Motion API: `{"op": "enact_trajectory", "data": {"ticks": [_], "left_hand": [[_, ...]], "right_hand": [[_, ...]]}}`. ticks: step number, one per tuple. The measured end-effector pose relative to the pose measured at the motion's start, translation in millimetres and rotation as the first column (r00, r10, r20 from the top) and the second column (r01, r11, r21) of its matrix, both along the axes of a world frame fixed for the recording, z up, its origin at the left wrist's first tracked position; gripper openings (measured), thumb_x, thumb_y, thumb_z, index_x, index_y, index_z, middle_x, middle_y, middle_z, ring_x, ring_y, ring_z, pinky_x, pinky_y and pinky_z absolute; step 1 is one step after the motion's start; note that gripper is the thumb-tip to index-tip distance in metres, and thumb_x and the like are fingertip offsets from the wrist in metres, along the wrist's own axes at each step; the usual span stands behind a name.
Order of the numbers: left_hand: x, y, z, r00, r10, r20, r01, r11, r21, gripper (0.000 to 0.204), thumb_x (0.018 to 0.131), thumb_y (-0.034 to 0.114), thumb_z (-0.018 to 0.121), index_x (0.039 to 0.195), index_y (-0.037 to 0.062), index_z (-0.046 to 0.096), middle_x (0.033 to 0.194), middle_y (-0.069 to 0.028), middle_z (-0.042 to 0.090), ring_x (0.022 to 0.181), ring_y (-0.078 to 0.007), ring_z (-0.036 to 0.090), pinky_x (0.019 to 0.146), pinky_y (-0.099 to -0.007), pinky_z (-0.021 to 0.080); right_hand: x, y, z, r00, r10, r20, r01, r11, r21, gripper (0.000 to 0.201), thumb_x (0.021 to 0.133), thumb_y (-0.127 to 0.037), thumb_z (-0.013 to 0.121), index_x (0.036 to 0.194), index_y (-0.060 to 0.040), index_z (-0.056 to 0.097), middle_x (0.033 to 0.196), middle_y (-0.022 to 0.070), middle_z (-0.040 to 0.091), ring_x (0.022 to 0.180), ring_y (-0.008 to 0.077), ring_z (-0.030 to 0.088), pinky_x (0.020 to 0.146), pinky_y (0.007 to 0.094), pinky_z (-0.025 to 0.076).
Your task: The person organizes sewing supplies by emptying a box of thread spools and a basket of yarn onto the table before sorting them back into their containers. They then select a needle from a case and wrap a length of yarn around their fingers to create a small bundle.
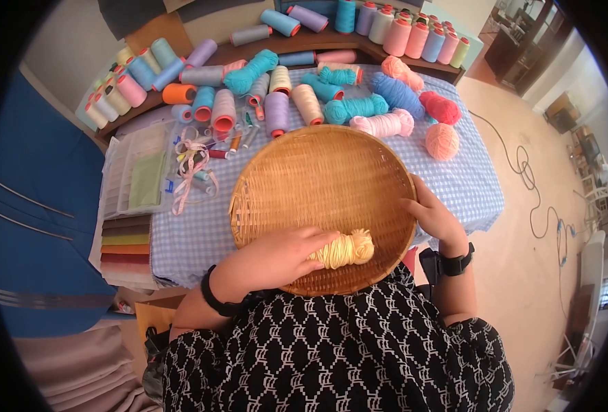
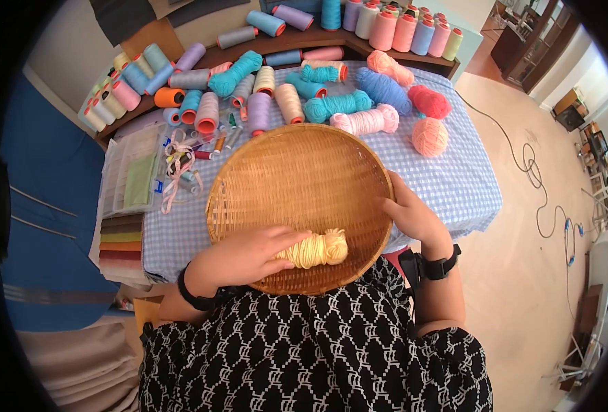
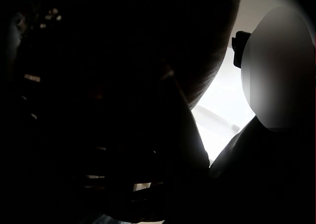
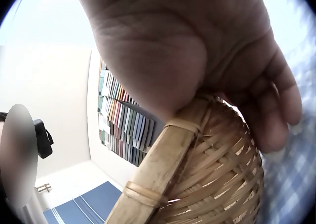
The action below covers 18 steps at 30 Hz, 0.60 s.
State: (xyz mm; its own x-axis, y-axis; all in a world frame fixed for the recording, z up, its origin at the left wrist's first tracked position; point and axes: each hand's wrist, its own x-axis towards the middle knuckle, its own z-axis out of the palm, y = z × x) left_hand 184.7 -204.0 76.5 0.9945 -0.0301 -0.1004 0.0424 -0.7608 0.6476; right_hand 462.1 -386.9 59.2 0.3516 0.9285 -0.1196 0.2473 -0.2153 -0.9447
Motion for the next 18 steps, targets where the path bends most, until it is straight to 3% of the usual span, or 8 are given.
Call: {"op": "enact_trajectory", "data": {"ticks": [4,7,8,9,11,14,17,18], "left_hand": [[0.4,5.0,2.4,1.0,-0.015,-0.011,0.015,0.998,-0.058,0.057,0.093,0.029,0.064,0.144,0.0106,0.048,0.127,-0.0172,0.06,0.107,-0.0356,0.062,0.093,-0.0419,0.05],[-6.3,21.3,25.9,0.987,0.152,0.049,-0.152,0.988,-0.005,0.056,0.091,0.024,0.068,0.141,0.0071,0.051,0.129,-0.0184,0.06,0.115,-0.0331,0.06,0.098,-0.0396,0.048],[-9.8,31.6,25.1,0.945,0.271,0.185,-0.277,0.961,0.006,0.054,0.09,0.021,0.069,0.139,0.0049,0.052,0.128,-0.017,0.062,0.117,-0.0303,0.06,0.1,-0.0387,0.047],[-12.9,44.5,23.0,0.871,0.374,0.318,-0.393,0.919,-0.004,0.053,0.088,0.018,0.071,0.136,0.0027,0.054,0.127,-0.0156,0.063,0.118,-0.0274,0.06,0.101,-0.0378,0.045],[-11.5,78.5,21.5,0.75,0.55,0.368,-0.526,0.833,-0.172,0.048,0.09,0.012,0.07,0.134,-0.0005,0.054,0.126,-0.0117,0.063,0.12,-0.0221,0.058,0.103,-0.0362,0.044],[-10.9,142.0,-30.9,0.655,0.693,0.302,-0.536,0.707,-0.461,0.04,0.097,0.016,0.063,0.133,-0.0003,0.054,0.125,-0.0101,0.062,0.12,-0.02,0.057,0.104,-0.0344,0.043],[-2.8,151.8,-68.8,0.643,0.743,0.186,-0.43,0.552,-0.714,0.039,0.103,0.022,0.054,0.135,-0.0002,0.052,0.126,-0.0103,0.062,0.121,-0.0192,0.056,0.104,-0.0323,0.043],[-1.8,151.1,-72.2,0.671,0.728,0.139,-0.39,0.506,-0.769,0.038,0.103,0.022,0.054,0.134,0.0005,0.053,0.125,-0.0095,0.062,0.119,-0.0182,0.057,0.101,-0.0313,0.044]], "right_hand": [[-0.8,-5.3,10.3,0.997,-0.076,0.021,0.077,0.995,-0.065,0.051,0.102,-0.021,0.053,0.146,0.0008,0.039,0.117,0.0111,0.064,0.105,0.0169,0.06,0.091,0.0307,0.048],[36.6,-12.9,3.8,0.987,-0.162,0.003,0.161,0.982,0.097,0.046,0.104,-0.026,0.052,0.143,-0.0023,0.044,0.099,0.0059,0.066,0.087,0.0115,0.06,0.077,0.0273,0.049],[42.6,-11.7,6.3,0.962,-0.266,0.068,0.248,0.949,0.196,0.04,0.104,-0.026,0.052,0.138,-0.0035,0.051,0.092,0.0038,0.064,0.081,0.0092,0.058,0.073,0.0263,0.049],[53.9,-9.7,6.7,0.917,-0.377,0.128,0.336,0.905,0.26,0.041,0.102,-0.025,0.056,0.135,-0.0023,0.053,0.092,0.0048,0.065,0.084,0.0111,0.06,0.075,0.0274,0.05],[81.9,-8.3,1.8,0.724,-0.558,0.406,0.423,0.824,0.377,0.046,0.097,-0.027,0.064,0.135,-0.003,0.054,0.101,0.0098,0.066,0.09,0.0168,0.062,0.081,0.0313,0.051],[111.3,0.1,-7.2,0.421,-0.708,0.567,0.528,0.699,0.481,0.058,0.089,-0.032,0.073,0.136,-0.0045,0.053,0.114,0.0187,0.063,0.101,0.0284,0.063,0.089,0.0386,0.051],[135.4,12.0,-24.3,0.41,-0.597,0.689,0.535,0.77,0.349,0.066,0.083,-0.036,0.077,0.136,-0.0061,0.053,0.125,0.0265,0.058,0.111,0.0394,0.061,0.095,0.0446,0.049],[138.9,15.7,-29.8,0.462,-0.584,0.668,0.539,0.783,0.312,0.074,0.078,-0.037,0.08,0.138,-0.0056,0.051,0.124,0.0292,0.058,0.115,0.0437,0.059,0.096,0.0467,0.049]]}}
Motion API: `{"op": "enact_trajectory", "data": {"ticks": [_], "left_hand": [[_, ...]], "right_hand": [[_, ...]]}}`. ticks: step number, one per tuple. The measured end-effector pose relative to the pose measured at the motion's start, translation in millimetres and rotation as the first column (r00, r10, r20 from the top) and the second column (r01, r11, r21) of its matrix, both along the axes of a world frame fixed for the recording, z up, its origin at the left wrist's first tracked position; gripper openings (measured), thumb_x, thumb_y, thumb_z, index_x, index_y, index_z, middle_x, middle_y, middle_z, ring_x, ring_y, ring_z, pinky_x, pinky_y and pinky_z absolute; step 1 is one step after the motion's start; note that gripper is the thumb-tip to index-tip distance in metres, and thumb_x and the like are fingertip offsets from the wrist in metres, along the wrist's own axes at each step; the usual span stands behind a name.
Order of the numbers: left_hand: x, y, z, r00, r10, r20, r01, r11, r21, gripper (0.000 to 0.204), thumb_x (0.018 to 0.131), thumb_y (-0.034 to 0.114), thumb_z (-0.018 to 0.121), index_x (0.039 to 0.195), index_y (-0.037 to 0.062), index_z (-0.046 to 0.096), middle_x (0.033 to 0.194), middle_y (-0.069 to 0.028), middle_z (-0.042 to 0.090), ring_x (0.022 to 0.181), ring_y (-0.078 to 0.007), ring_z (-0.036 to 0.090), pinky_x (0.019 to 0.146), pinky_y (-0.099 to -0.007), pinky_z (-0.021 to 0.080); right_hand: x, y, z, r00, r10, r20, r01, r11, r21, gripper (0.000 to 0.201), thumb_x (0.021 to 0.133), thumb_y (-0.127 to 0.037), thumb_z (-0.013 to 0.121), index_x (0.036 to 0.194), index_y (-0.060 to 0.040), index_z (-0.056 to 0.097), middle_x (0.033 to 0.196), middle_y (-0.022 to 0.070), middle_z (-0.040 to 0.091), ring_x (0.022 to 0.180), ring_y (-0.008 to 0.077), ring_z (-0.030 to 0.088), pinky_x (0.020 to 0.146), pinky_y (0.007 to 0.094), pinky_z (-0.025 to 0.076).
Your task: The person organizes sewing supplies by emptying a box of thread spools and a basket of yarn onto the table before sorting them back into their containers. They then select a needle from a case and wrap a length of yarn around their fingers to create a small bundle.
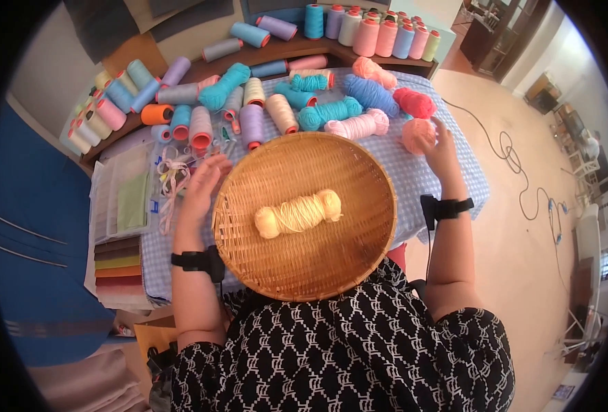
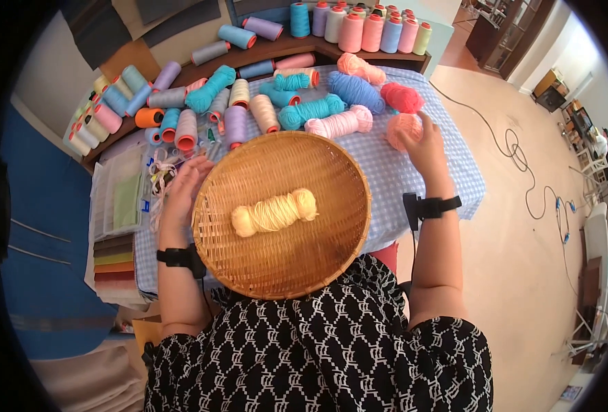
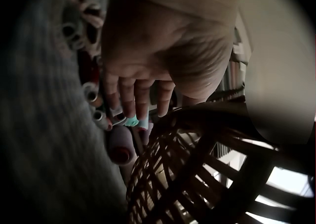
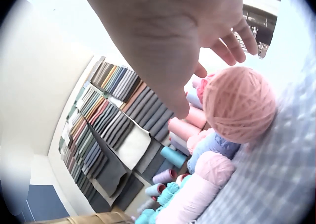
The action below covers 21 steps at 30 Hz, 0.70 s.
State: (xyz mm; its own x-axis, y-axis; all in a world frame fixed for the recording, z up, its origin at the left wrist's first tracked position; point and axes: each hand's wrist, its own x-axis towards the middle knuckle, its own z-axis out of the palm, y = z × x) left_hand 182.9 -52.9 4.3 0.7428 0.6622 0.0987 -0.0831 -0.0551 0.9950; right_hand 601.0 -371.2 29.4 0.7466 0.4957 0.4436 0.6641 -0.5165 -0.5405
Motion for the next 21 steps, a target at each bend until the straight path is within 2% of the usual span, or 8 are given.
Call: {"op": "enact_trajectory", "data": {"ticks": [2,6,9,12,16,19,21], "left_hand": [[5.9,-10.6,0.5,0.996,-0.077,0.053,0.085,0.981,-0.172,0.036,0.103,0.022,0.054,0.132,0.0018,0.055,0.123,-0.0079,0.064,0.113,-0.0162,0.059,0.096,-0.0294,0.047],[4.8,-9.9,0.2,0.992,-0.125,-0.003,0.123,0.979,-0.161,0.037,0.103,0.022,0.054,0.133,0.001,0.054,0.122,-0.0073,0.063,0.111,-0.0146,0.059,0.094,-0.0283,0.047],[4.4,-10.8,-1.4,0.992,-0.124,-0.004,0.122,0.981,-0.153,0.037,0.102,0.022,0.055,0.132,0.0001,0.054,0.12,-0.0071,0.063,0.11,-0.0141,0.059,0.094,-0.028,0.047],[2.4,-10.0,-2.8,0.993,-0.121,-0.017,0.117,0.984,-0.138,0.037,0.102,0.022,0.055,0.132,-0.0006,0.055,0.118,-0.007,0.063,0.109,-0.0137,0.059,0.094,-0.0277,0.047],[1.7,-11.6,1.3,0.991,-0.132,-0.021,0.129,0.984,-0.121,0.036,0.102,0.021,0.055,0.13,-0.0011,0.055,0.118,-0.0067,0.062,0.109,-0.0131,0.059,0.093,-0.0277,0.047],[0.4,-10.1,1.1,0.99,-0.142,-0.019,0.138,0.979,-0.149,0.035,0.102,0.021,0.055,0.13,-0.0011,0.055,0.119,-0.0064,0.062,0.109,-0.0127,0.059,0.093,-0.0275,0.047],[1.0,-8.3,-1.5,0.989,-0.148,-0.014,0.144,0.976,-0.164,0.035,0.102,0.02,0.055,0.13,-0.001,0.055,0.119,-0.0063,0.062,0.109,-0.0126,0.059,0.093,-0.0275,0.047]], "right_hand": [[-17.0,9.4,5.9,1.0,0.0,-0.019,0.0,1.0,-0.013,0.079,0.076,-0.036,0.082,0.14,-0.0034,0.048,0.125,0.0294,0.058,0.116,0.0431,0.058,0.097,0.0464,0.048],[-13.2,17.6,-8.2,1.0,-0.011,-0.024,0.012,1.0,0.022,0.087,0.073,-0.034,0.086,0.14,0.0016,0.044,0.126,0.0293,0.058,0.118,0.0409,0.059,0.098,0.0451,0.049],[-9.2,15.9,-10.1,0.994,0.036,-0.106,-0.028,0.997,0.079,0.086,0.072,-0.031,0.087,0.137,0.0044,0.044,0.126,0.0278,0.059,0.117,0.0358,0.06,0.097,0.0415,0.05],[-5.9,7.6,-5.8,0.971,0.119,-0.205,-0.074,0.973,0.217,0.081,0.074,-0.025,0.086,0.137,0.004,0.043,0.125,0.0222,0.059,0.116,0.0281,0.061,0.096,0.0378,0.051],[-46.3,10.5,42.4,0.905,0.368,-0.212,-0.25,0.865,0.436,0.074,0.078,-0.015,0.083,0.138,0.002,0.042,0.128,0.0141,0.056,0.118,0.0214,0.058,0.1,0.0361,0.049],[-78.2,21.7,76.0,0.787,0.599,-0.149,-0.476,0.742,0.472,0.077,0.077,-0.016,0.083,0.14,0.0009,0.041,0.13,0.0133,0.056,0.12,0.0212,0.056,0.102,0.0362,0.047],[-106.7,28.6,98.5,0.723,0.68,-0.123,-0.604,0.708,0.366,0.079,0.077,-0.013,0.083,0.142,0.0,0.04,0.133,0.0124,0.054,0.124,0.0225,0.054,0.106,0.0375,0.044]]}}
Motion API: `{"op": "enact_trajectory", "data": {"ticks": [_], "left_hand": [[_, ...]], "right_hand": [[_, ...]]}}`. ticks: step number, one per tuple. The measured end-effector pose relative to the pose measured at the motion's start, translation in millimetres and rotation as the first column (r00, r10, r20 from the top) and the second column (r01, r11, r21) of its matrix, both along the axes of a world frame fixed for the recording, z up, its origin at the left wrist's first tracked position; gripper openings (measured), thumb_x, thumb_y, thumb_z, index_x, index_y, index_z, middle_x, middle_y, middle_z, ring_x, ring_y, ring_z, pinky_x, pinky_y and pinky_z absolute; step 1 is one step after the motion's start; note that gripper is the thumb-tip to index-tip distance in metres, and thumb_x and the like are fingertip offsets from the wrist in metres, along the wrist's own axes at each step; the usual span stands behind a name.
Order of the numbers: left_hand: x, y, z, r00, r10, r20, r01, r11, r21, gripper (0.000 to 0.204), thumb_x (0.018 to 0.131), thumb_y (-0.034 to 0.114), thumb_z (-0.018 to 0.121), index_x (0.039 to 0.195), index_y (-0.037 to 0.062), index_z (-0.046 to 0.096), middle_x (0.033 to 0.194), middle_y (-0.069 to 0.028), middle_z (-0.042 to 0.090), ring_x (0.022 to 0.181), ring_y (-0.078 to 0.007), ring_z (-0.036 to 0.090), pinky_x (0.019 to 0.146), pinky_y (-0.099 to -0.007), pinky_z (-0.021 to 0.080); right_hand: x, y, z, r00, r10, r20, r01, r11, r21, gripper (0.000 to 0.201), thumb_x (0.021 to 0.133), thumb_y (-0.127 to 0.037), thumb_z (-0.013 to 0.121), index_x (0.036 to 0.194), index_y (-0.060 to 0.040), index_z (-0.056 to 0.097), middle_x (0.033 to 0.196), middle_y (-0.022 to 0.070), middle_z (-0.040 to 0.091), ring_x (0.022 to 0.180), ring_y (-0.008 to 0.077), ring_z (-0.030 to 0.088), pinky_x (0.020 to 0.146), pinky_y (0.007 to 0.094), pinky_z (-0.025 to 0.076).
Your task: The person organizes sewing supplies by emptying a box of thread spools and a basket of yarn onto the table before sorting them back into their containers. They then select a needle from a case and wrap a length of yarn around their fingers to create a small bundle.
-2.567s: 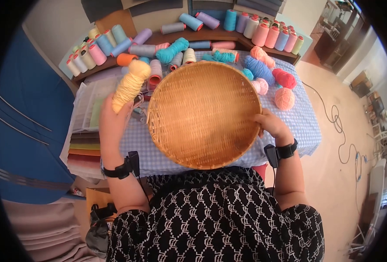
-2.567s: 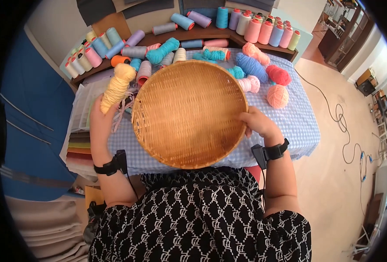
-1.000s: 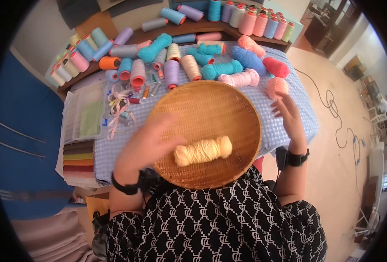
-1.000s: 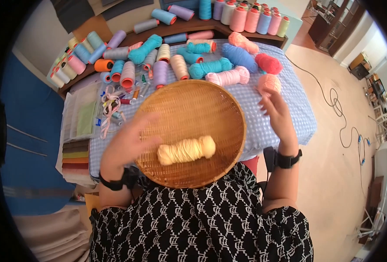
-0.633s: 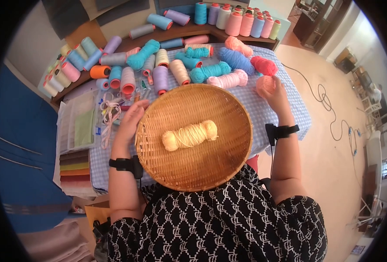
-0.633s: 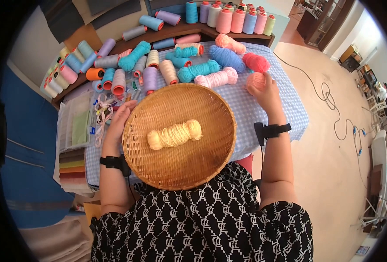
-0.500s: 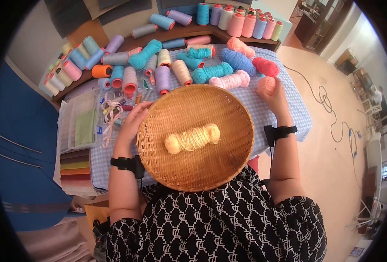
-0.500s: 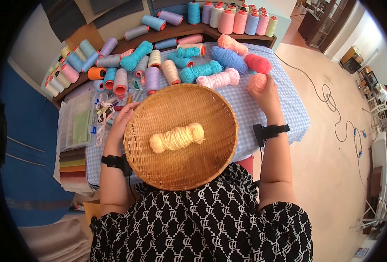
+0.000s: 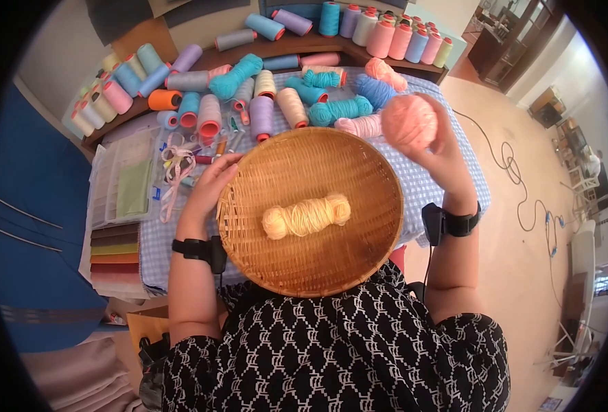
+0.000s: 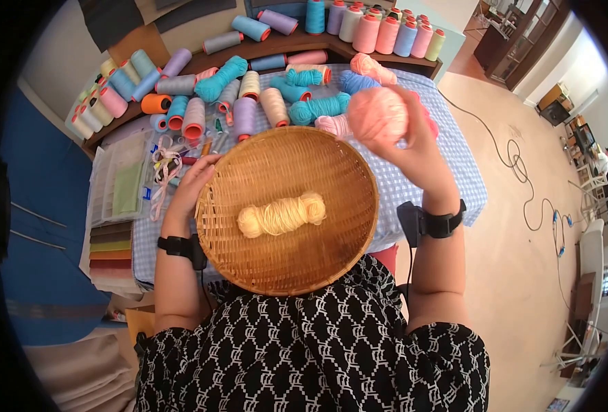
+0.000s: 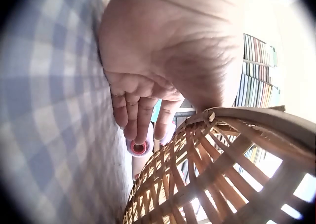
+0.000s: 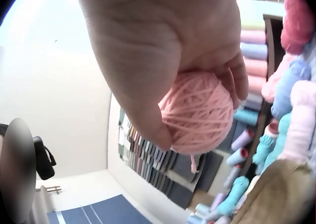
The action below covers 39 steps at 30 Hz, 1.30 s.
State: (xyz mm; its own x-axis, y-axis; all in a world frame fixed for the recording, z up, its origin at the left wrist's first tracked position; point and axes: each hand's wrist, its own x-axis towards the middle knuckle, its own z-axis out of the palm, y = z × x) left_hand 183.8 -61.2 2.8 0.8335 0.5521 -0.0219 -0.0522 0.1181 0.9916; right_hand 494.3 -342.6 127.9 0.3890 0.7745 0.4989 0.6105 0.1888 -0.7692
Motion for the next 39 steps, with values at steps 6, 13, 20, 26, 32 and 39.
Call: {"op": "enact_trajectory", "data": {"ticks": [6,13,20,26,32,39], "left_hand": [[-1.2,0.6,-2.2,1.0,0.011,0.006,-0.011,1.0,-0.025,0.035,0.102,0.019,0.056,0.13,-0.0011,0.054,0.119,-0.0063,0.063,0.107,-0.0129,0.06,0.091,-0.0279,0.049],[-2.3,-2.3,4.5,1.0,-0.005,0.006,0.005,0.999,-0.04,0.037,0.101,0.019,0.057,0.131,-0.0017,0.053,0.121,-0.0078,0.062,0.107,-0.0138,0.061,0.09,-0.0281,0.051],[-3.5,-1.7,-0.3,1.0,-0.006,0.03,0.007,1.0,-0.02,0.038,0.101,0.018,0.057,0.133,-0.0022,0.053,0.124,-0.007,0.062,0.11,-0.0141,0.06,0.094,-0.0285,0.049],[-4.5,3.6,-5.0,0.998,-0.061,0.023,0.061,0.998,0.009,0.038,0.099,0.016,0.058,0.133,-0.0023,0.054,0.123,-0.0059,0.062,0.11,-0.0131,0.06,0.093,-0.0279,0.049],[-4.6,0.8,0.6,0.996,-0.085,0.02,0.086,0.996,-0.01,0.037,0.099,0.015,0.059,0.132,-0.0025,0.054,0.122,-0.0053,0.062,0.109,-0.0124,0.06,0.093,-0.0279,0.049],[-5.1,2.8,-2.1,0.998,-0.065,0.003,0.065,0.997,0.034,0.039,0.097,0.014,0.059,0.132,-0.0024,0.054,0.122,-0.0052,0.062,0.11,-0.0127,0.059,0.095,-0.0278,0.047]], "right_hand": [[-31.7,32.1,2.6,0.885,0.248,0.393,-0.097,0.925,-0.367,0.078,0.074,-0.016,0.082,0.141,-0.0033,0.044,0.132,0.018,0.055,0.124,0.034,0.054,0.106,0.0425,0.043],[-29.2,37.4,-9.4,0.704,0.431,0.564,-0.052,0.824,-0.564,0.064,0.078,-0.016,0.076,0.137,-0.0112,0.053,0.127,0.0167,0.06,0.124,0.035,0.052,0.104,0.0439,0.04],[-42.4,40.9,1.1,0.726,0.595,0.346,-0.33,0.742,-0.583,0.036,0.08,-0.018,0.073,0.113,-0.0066,0.068,0.118,0.0127,0.064,0.111,0.0335,0.059,0.098,0.0405,0.046],[-46.2,43.5,2.8,0.69,0.714,0.113,-0.493,0.579,-0.649,0.036,0.084,-0.018,0.069,0.115,-0.0012,0.066,0.117,0.0165,0.064,0.114,0.0366,0.057,0.1,0.0424,0.045],[-57.6,47.9,2.7,0.729,0.645,0.231,-0.4,0.675,-0.621,0.048,0.085,-0.023,0.07,0.126,-0.0014,0.059,0.116,0.0203,0.063,0.111,0.0382,0.059,0.098,0.0438,0.045],[-87.9,73.1,-24.1,0.486,0.724,0.49,-0.241,0.65,-0.721,0.061,0.086,-0.032,0.068,0.134,-0.0009,0.049,0.088,0.015,0.072,0.087,0.0389,0.068,0.083,0.0476,0.052]]}}
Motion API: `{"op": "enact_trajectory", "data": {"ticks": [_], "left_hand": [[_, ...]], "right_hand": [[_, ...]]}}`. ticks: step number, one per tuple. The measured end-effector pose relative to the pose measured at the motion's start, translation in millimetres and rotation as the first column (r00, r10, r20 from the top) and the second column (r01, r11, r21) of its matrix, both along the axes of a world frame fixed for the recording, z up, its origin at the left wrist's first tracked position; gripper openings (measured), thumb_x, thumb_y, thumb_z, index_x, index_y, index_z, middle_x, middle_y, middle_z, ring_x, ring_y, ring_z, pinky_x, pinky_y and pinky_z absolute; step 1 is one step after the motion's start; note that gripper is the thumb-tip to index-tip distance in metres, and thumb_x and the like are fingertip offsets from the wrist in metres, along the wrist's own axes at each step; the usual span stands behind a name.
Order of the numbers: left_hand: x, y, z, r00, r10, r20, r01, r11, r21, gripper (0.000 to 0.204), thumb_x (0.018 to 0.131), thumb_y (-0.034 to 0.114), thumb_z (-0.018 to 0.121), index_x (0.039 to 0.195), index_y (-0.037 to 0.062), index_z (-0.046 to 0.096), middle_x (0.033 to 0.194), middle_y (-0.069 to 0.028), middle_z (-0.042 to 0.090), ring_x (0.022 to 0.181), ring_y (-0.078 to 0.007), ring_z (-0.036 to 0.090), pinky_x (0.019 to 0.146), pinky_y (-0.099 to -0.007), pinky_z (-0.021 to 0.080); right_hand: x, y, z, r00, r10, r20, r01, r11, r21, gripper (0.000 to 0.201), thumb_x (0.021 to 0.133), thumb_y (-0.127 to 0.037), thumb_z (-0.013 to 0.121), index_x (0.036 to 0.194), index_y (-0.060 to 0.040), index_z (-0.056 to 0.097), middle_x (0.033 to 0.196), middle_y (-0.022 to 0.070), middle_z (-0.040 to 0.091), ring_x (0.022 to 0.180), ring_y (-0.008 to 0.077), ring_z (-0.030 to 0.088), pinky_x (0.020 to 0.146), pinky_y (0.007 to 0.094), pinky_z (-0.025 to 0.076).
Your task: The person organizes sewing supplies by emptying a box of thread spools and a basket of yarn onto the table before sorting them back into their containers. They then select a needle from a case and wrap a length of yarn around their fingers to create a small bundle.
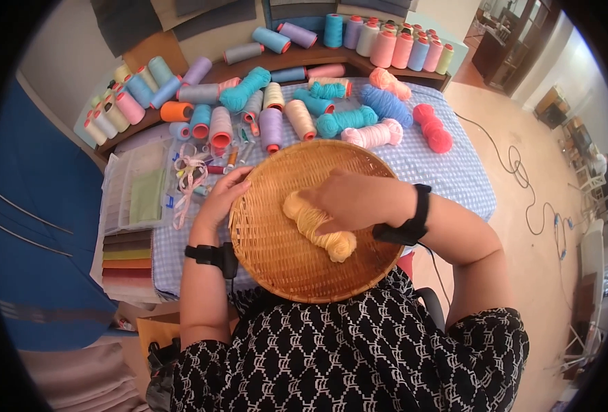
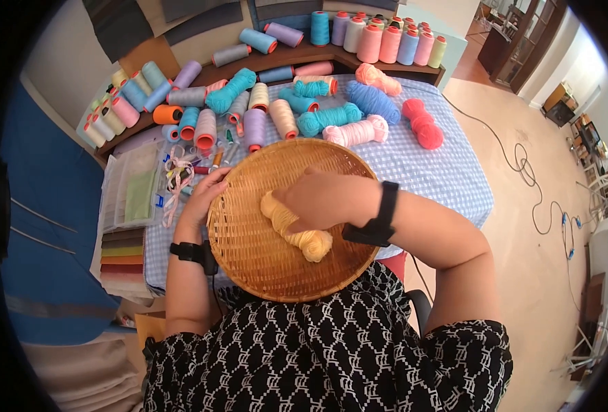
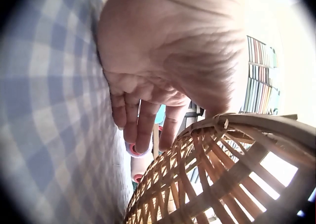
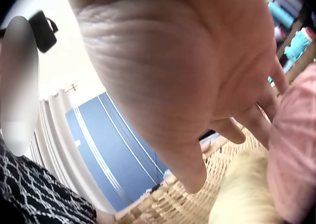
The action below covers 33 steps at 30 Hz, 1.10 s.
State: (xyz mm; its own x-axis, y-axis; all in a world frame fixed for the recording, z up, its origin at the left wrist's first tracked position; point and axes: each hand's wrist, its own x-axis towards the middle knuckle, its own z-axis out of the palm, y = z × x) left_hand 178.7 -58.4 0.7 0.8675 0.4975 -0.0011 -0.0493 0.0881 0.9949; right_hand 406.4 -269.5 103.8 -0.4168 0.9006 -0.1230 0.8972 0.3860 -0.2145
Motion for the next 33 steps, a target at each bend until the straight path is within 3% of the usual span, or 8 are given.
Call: {"op": "enact_trajectory", "data": {"ticks": [4,13,19,22,25,28,30,33], "left_hand": [[0.2,0.9,-2.9,1.0,0.026,-0.013,-0.026,1.0,-0.004,0.04,0.096,0.015,0.06,0.132,-0.0025,0.055,0.122,-0.0058,0.062,0.111,-0.0134,0.058,0.096,-0.0285,0.046],[0.1,-3.0,-0.2,0.999,0.033,-0.023,-0.033,0.999,-0.022,0.041,0.095,0.013,0.06,0.132,-0.0026,0.054,0.122,-0.008,0.062,0.111,-0.015,0.058,0.096,-0.0291,0.046],[-0.2,-3.8,3.1,0.999,0.026,-0.028,-0.026,1.0,0.015,0.041,0.095,0.013,0.06,0.132,-0.0025,0.054,0.12,-0.0079,0.062,0.11,-0.0149,0.059,0.095,-0.0291,0.046],[0.6,-4.7,4.8,1.0,0.017,-0.022,-0.017,1.0,0.011,0.041,0.095,0.013,0.061,0.132,-0.0025,0.054,0.12,-0.0078,0.062,0.11,-0.0149,0.059,0.095,-0.0289,0.047],[0.5,-4.5,4.0,1.0,0.024,-0.02,-0.024,1.0,0.002,0.041,0.094,0.014,0.061,0.132,-0.0027,0.054,0.12,-0.0077,0.062,0.11,-0.0149,0.059,0.095,-0.0286,0.047],[0.3,-4.7,3.6,1.0,0.022,-0.014,-0.022,1.0,-0.001,0.041,0.095,0.014,0.061,0.131,-0.0031,0.054,0.121,-0.0076,0.062,0.11,-0.0149,0.059,0.095,-0.0284,0.046],[0.3,-4.1,2.8,1.0,0.018,-0.011,-0.018,1.0,-0.001,0.041,0.095,0.014,0.061,0.131,-0.0032,0.054,0.121,-0.0075,0.062,0.11,-0.0149,0.059,0.095,-0.0283,0.046],[0.6,-2.6,-0.1,1.0,0.014,-0.009,-0.014,1.0,0.003,0.04,0.095,0.014,0.06,0.131,-0.0034,0.054,0.121,-0.0075,0.063,0.11,-0.0148,0.059,0.095,-0.0283,0.047]], "right_hand": [[-39.3,-0.7,35.7,0.983,-0.131,0.131,0.171,0.913,-0.37,0.081,0.082,-0.027,0.072,0.149,-0.0075,0.032,0.095,0.0198,0.068,0.092,0.0395,0.066,0.079,0.0476,0.051],[-32.0,-15.4,-18.5,0.935,0.321,-0.151,-0.327,0.945,-0.016,0.065,0.089,-0.003,0.047,0.152,-0.0121,0.031,0.125,0.0232,0.056,0.098,0.0393,0.066,0.081,0.0485,0.05],[-38.1,-35.9,2.7,0.934,0.31,-0.176,-0.337,0.929,-0.154,0.065,0.09,-0.005,0.049,0.152,-0.0088,0.029,0.127,0.0268,0.055,0.106,0.0404,0.064,0.088,0.0477,0.051],[-38.1,-39.2,29.1,0.956,0.152,-0.252,-0.232,0.917,-0.326,0.066,0.089,-0.011,0.057,0.15,-0.0058,0.032,0.122,0.0268,0.058,0.109,0.0404,0.062,0.09,0.0462,0.051],[-9.2,-35.5,45.3,0.924,0.195,-0.328,-0.184,0.981,0.065,0.068,0.086,-0.015,0.066,0.147,-0.0035,0.039,0.118,0.0242,0.062,0.112,0.0392,0.061,0.093,0.045,0.05],[34.2,-31.1,74.2,0.924,-0.174,-0.339,0.228,0.965,0.126,0.059,0.087,-0.019,0.072,0.14,-0.0037,0.05,0.132,0.02,0.059,0.119,0.0358,0.059,0.1,0.0422,0.047],[89.4,-24.9,66.3,0.863,-0.298,-0.407,0.428,0.86,0.278,0.063,0.087,-0.022,0.074,0.141,-0.0039,0.048,0.133,0.0172,0.059,0.118,0.0339,0.06,0.098,0.0416,0.048],[188.5,-31.4,31.5,0.692,-0.688,-0.22,0.708,0.586,0.393,0.068,0.085,-0.024,0.075,0.142,-0.0021,0.045,0.131,0.0231,0.06,0.119,0.0377,0.059,0.099,0.0427,0.048]]}}
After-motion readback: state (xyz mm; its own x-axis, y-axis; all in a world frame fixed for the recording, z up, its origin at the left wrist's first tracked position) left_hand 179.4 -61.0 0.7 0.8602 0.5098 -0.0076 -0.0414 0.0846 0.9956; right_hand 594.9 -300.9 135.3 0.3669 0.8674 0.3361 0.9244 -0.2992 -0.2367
